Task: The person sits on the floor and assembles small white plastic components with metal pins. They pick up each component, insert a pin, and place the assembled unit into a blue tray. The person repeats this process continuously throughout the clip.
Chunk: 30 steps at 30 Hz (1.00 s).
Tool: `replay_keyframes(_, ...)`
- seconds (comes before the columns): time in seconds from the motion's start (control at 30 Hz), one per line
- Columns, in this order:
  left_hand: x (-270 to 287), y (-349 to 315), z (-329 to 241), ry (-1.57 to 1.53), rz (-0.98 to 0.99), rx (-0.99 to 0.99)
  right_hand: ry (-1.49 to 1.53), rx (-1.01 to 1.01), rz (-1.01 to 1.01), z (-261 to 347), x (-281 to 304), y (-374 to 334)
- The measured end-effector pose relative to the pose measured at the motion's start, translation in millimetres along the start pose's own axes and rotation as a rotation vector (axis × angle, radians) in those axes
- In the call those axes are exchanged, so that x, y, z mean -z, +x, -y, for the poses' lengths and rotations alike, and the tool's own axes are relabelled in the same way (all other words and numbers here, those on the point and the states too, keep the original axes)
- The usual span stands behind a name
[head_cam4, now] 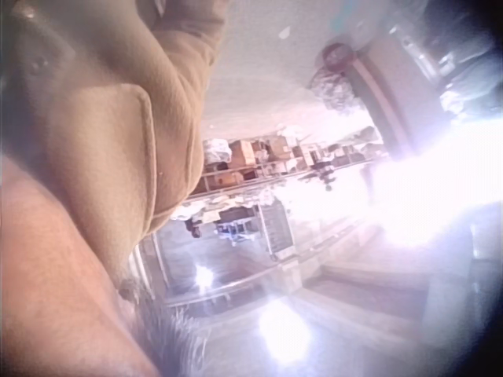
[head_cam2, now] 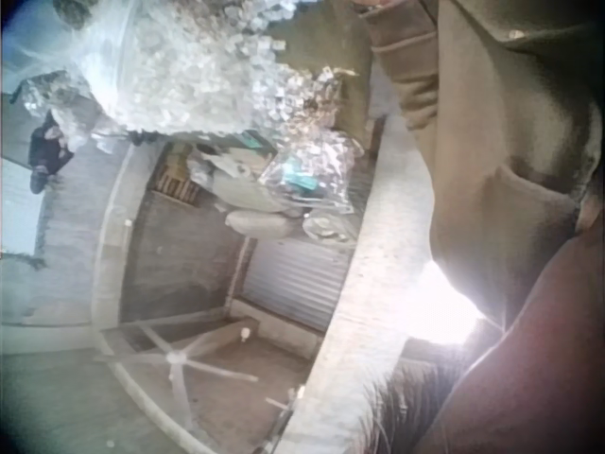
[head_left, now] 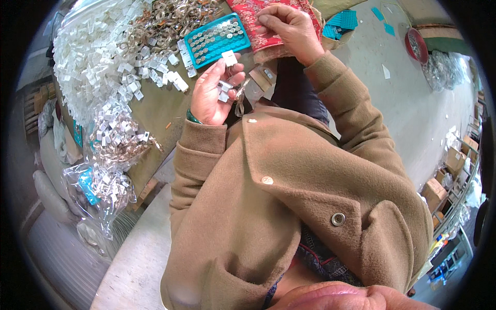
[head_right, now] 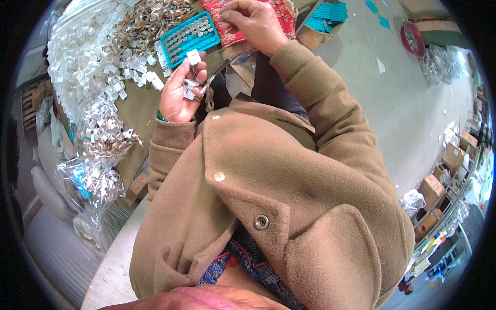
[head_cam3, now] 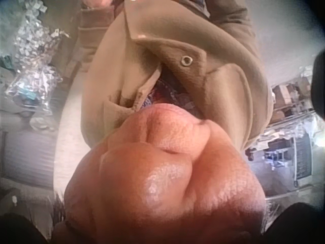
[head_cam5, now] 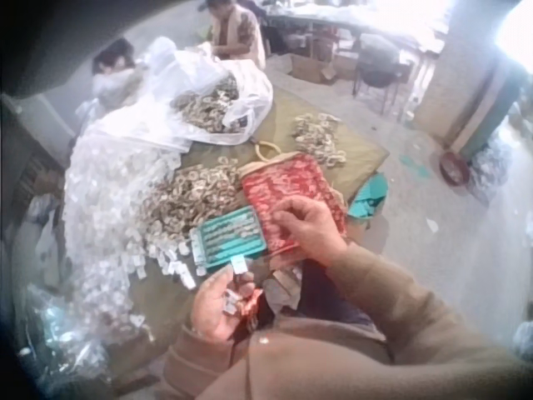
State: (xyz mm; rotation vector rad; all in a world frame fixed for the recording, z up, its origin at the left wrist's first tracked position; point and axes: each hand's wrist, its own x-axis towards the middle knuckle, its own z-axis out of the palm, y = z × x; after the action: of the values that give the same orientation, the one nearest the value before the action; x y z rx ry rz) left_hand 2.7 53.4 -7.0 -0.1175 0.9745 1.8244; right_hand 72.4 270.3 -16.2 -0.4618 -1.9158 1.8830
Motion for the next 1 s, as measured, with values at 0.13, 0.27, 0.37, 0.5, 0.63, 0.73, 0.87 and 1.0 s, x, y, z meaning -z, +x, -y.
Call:
replay_keyframes(0.13, 3, -5, -5, -0.072, 0.005, -0.055, 0.221, -0.194, 0.196, 13, -19, -20)
replay_keyframes(0.27, 3, -15, -8, -0.062, -0.023, -0.109, 0.253, -0.116, 0.211, 20, -42, -27)
replay_keyframes(0.37, 2, -18, -7, -0.042, 0.020, -0.148, 0.079, -0.002, 0.260, 18, -51, -28)
replay_keyframes(0.5, 10, -20, -12, -0.169, 0.068, -0.041, -0.050, 0.180, 0.286, 12, -60, -29)
replay_keyframes(0.63, 13, -19, -5, -0.250, 0.111, -0.066, -0.048, 0.273, 0.286, 13, -66, -30)
replay_keyframes(0.73, 14, -19, -5, -0.262, 0.046, -0.056, -0.009, 0.182, 0.312, 18, -70, -31)
replay_keyframes(0.87, 16, -22, -19, -0.305, 0.081, 0.037, -0.182, 0.215, 0.301, 22, -75, -30)
replay_keyframes(1.0, 17, -25, -16, -0.237, -0.025, -0.054, -0.072, 0.176, 0.316, 21, -85, -25)
